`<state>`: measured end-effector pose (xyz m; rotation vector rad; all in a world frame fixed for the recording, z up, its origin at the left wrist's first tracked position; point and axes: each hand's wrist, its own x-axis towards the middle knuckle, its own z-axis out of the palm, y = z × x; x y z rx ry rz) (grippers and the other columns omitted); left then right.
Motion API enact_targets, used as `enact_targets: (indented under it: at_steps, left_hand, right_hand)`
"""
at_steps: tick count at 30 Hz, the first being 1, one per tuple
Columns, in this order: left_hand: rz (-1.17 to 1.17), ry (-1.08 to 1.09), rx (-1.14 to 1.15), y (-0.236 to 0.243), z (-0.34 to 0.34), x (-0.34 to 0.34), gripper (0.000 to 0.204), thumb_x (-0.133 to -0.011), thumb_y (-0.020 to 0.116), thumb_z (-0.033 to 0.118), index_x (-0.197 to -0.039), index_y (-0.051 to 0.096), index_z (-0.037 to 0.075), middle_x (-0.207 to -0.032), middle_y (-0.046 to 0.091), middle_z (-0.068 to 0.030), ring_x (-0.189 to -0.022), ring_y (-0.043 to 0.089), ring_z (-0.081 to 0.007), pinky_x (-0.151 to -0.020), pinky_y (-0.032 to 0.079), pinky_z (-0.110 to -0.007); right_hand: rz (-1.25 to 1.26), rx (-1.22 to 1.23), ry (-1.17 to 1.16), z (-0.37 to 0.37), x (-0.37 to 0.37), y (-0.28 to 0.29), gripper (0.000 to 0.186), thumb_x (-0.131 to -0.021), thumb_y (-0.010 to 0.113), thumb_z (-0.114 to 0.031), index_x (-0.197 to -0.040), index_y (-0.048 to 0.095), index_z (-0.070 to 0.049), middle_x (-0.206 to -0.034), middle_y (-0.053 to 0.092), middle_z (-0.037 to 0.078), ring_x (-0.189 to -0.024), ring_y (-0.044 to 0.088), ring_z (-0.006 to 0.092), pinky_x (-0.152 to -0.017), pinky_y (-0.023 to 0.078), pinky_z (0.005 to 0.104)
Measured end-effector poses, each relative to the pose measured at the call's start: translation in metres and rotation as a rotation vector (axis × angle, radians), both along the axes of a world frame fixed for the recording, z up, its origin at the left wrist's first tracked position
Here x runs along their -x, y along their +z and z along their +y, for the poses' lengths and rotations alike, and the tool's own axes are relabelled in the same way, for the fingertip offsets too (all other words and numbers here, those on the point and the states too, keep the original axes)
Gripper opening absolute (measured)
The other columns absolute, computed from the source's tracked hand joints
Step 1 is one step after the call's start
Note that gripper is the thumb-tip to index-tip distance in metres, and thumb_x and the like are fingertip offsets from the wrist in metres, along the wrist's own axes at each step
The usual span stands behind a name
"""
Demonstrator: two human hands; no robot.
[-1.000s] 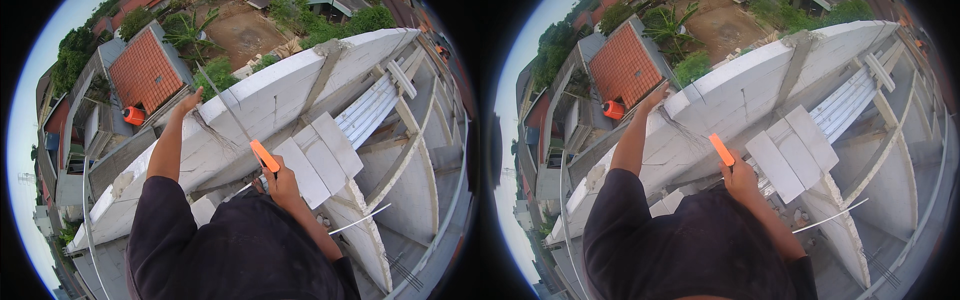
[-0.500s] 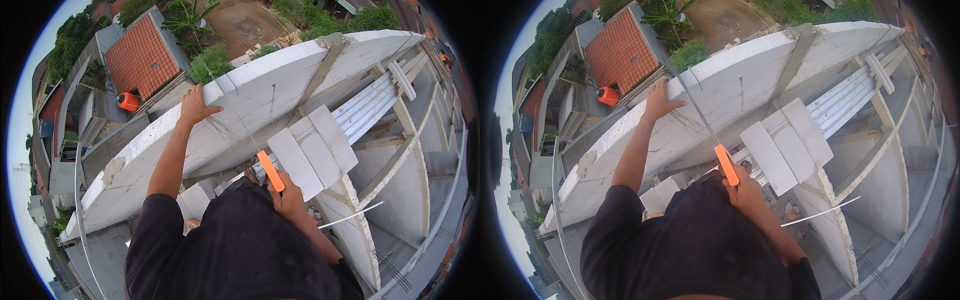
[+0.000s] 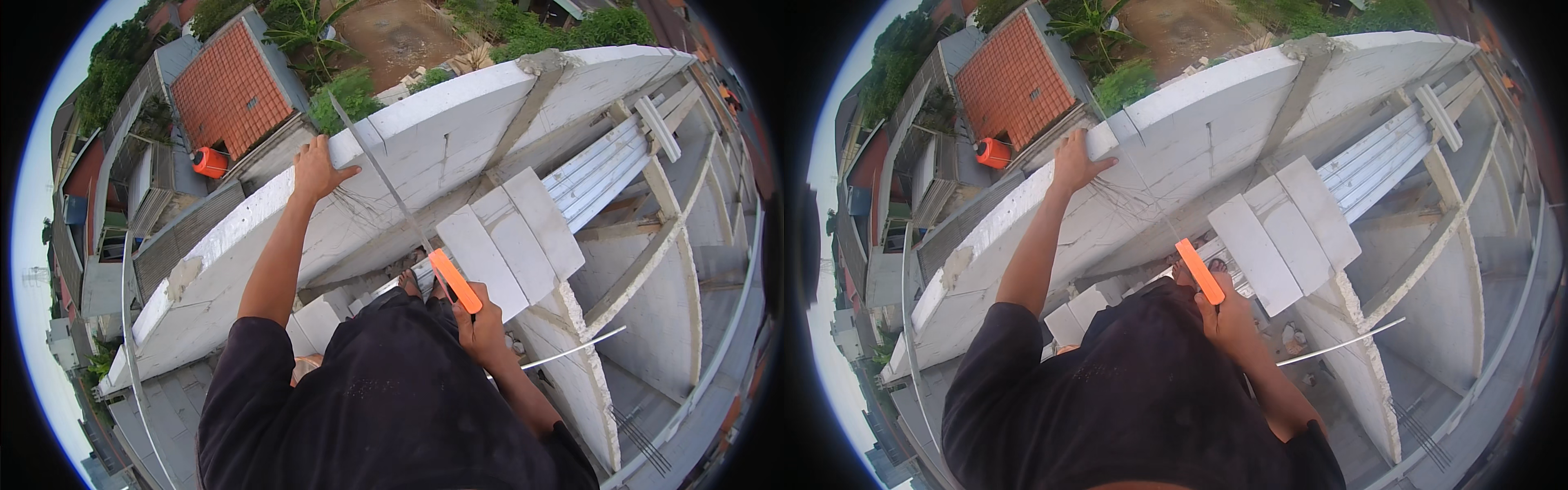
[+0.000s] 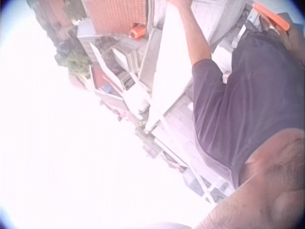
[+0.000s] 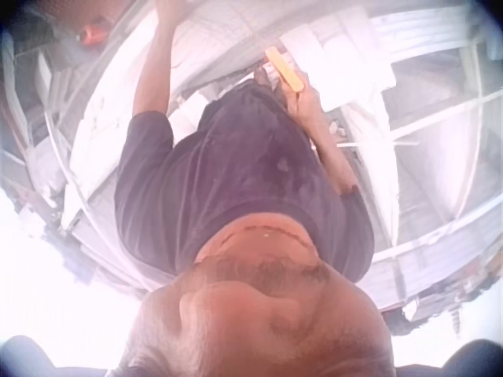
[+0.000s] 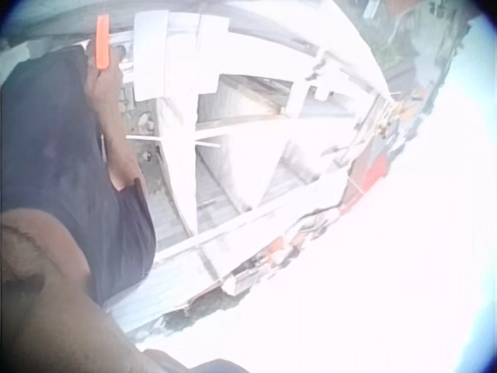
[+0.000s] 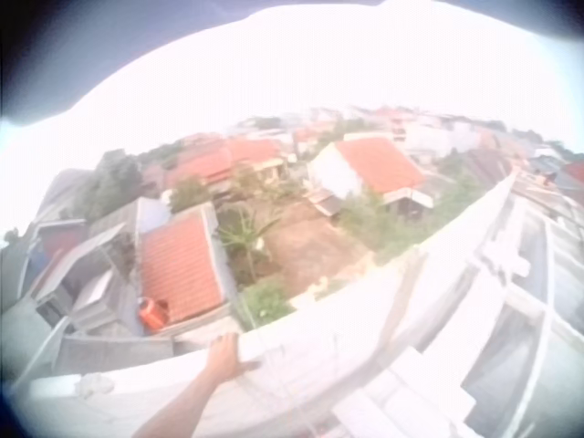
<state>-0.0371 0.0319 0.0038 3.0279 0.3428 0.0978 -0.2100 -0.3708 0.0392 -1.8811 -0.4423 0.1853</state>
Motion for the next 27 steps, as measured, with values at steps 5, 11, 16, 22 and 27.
enact_targets:
  at_steps: [5, 11, 16, 22, 27]
  left_hand:
    - [-0.029, -0.033, -0.011, -0.001, 0.0, -0.001, 0.099, -0.073, 0.093, 0.06, -0.139, 0.055, -0.003, -0.134, 0.064, -0.0206, -0.126, 0.06, -0.042, -0.107, 0.047, -0.055]
    - [-0.046, -0.039, -0.013, -0.008, 0.007, 0.003, 0.1, -0.074, 0.092, 0.061, -0.139, 0.054, -0.004, -0.134, 0.065, -0.0211, -0.127, 0.06, -0.0424, -0.108, 0.047, -0.055]
    - [-0.058, -0.041, -0.039, -0.008, -0.001, 0.001, 0.1, -0.073, 0.092, 0.061, -0.139, 0.054, -0.004, -0.132, 0.065, -0.0212, -0.126, 0.06, -0.0429, -0.108, 0.047, -0.054]
    - [-0.052, -0.047, -0.002, -0.007, 0.005, 0.003, 0.097, -0.074, 0.092, 0.061, -0.135, 0.055, -0.004, -0.13, 0.065, -0.0219, -0.123, 0.06, -0.0426, -0.106, 0.046, -0.054]
    - [-0.039, -0.062, 0.03, -0.008, 0.002, 0.002, 0.097, -0.076, 0.092, 0.059, -0.136, 0.052, -0.005, -0.131, 0.063, -0.0245, -0.124, 0.059, -0.0443, -0.107, 0.046, -0.055]
  right_hand:
    - [0.063, 0.021, -0.017, 0.069, -0.056, 0.01, 0.03, -0.107, 0.066, -0.025, -0.124, 0.056, -0.002, -0.076, 0.066, 0.019, -0.075, 0.07, 0.0439, -0.067, 0.054, 0.0472]
    - [0.051, 0.03, 0.012, 0.049, -0.033, 0.014, 0.032, -0.108, 0.064, -0.025, -0.126, 0.056, 0.0, -0.082, 0.069, 0.021, -0.076, 0.07, 0.0452, -0.068, 0.054, 0.0478]
    - [-0.062, 0.015, -0.011, 0.018, 0.003, 0.002, 0.035, -0.108, 0.063, -0.026, -0.129, 0.055, 0.001, -0.088, 0.071, 0.021, -0.078, 0.07, 0.0449, -0.069, 0.055, 0.0482]
    - [0.13, 0.084, 0.046, 0.085, -0.087, 0.029, 0.039, -0.107, 0.065, -0.028, -0.133, 0.054, 0.0, -0.084, 0.07, 0.022, -0.076, 0.07, 0.0448, -0.069, 0.054, 0.0513]
    - [0.072, 0.078, -0.019, 0.016, 0.003, 0.012, 0.034, -0.109, 0.062, -0.029, -0.129, 0.055, -0.002, -0.091, 0.071, 0.019, -0.08, 0.071, 0.0437, -0.072, 0.055, 0.0515]
